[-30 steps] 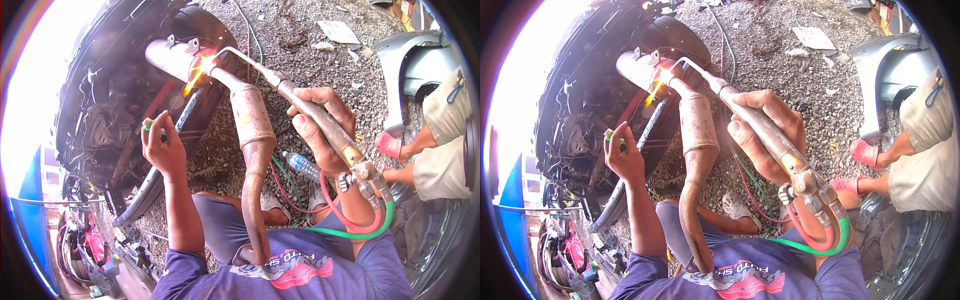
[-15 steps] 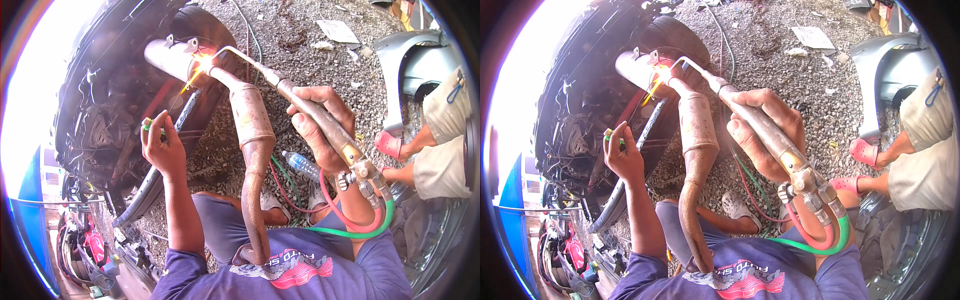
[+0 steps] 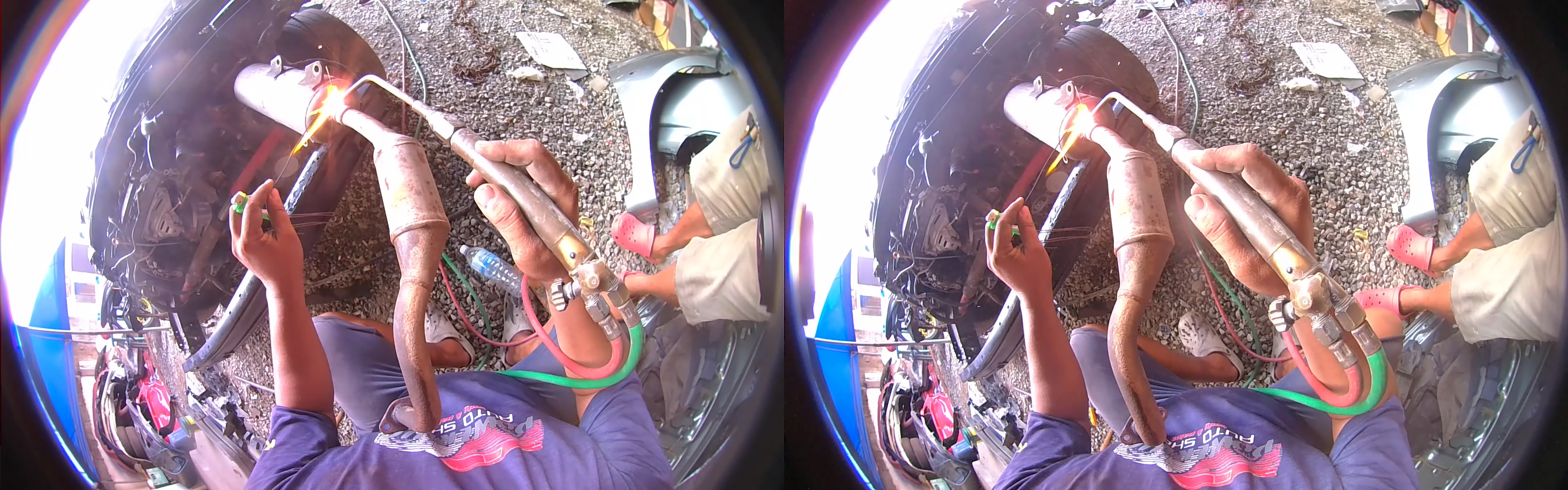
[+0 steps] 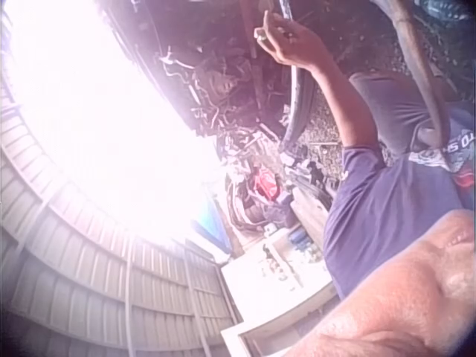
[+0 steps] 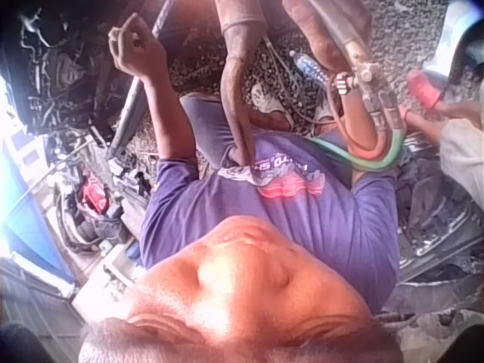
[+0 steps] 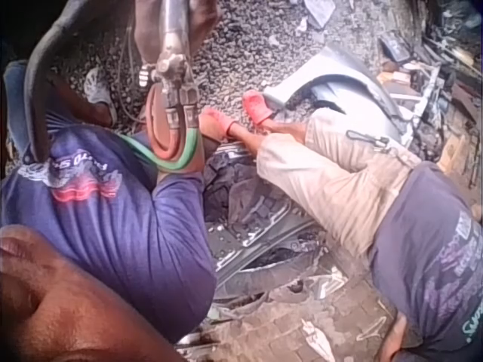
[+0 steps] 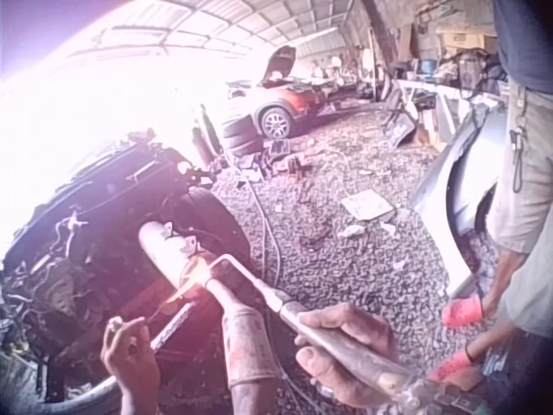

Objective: Using a gas welding torch to repair or join sections of an automotive exhaust pipe and cooling it with water.

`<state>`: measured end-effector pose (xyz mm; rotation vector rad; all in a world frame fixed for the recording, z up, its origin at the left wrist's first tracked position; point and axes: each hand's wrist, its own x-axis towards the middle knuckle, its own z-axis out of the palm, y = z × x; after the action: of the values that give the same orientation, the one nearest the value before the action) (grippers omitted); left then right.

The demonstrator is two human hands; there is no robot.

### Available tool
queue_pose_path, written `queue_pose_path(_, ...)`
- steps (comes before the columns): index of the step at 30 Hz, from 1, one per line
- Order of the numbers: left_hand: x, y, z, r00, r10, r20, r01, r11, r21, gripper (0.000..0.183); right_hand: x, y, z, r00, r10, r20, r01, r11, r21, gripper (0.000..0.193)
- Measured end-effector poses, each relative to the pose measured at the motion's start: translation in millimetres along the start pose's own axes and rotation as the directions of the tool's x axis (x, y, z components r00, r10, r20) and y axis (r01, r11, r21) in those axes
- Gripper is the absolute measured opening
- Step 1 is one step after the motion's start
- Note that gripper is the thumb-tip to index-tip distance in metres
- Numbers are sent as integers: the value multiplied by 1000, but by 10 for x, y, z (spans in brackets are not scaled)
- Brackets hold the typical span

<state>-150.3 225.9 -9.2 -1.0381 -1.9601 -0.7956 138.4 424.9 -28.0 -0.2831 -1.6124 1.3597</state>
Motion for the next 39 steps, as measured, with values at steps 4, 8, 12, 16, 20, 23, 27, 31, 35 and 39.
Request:
queue_pose_path(4,-9,13,-6,1000,-20,0,20,1000,-10,13,2,-17,15,1000,10,0,-10,1000,1,28)
queue_pose_path(8,5,37,-8,1000,-3,-3,3,1000,-5,13,-4,-11,-18,1000,2,-6,-2,1000,-2,28)
queue_pose_path(12,-3,5,-14,1000,8,-10,-8,1000,-12,13,-7,-11,7,1000,-10,-6,10,1000,3,28)
queue_pose_path(16,-7,11,-5,1000,6,-8,-6,1000,-17,13,0,-22,10,1000,-17,-10,17,1000,1,27)
queue_pose_path(20,-16,5,-7,1000,-3,2,3,1000,-15,13,3,-13,-5,1000,-29,-4,29,999,-33,27)
queue_pose_path(23,-16,17,-2,1000,-10,1,10,1000,-16,13,9,-24,-16,1000,-25,9,25,999,-35,27)
queue_pose_path(27,-14,5,1,1000,3,-9,-3,1000,-12,13,4,-23,-13,1000,-18,5,19,999,-49,28)
queue_pose_path(31,-16,7,-7,1000,0,4,0,1000,-1,14,3,-7,-11,1000,-20,1,20,998,-64,29)
queue_pose_path(35,-25,8,-17,1000,-12,5,12,1000,2,14,4,-9,-11,1000,-19,-4,19,998,-62,29)
queue_pose_path(39,-22,-30,6,999,37,-20,-37,999,0,14,8,-27,-5,1000,-7,4,7,999,-44,29)
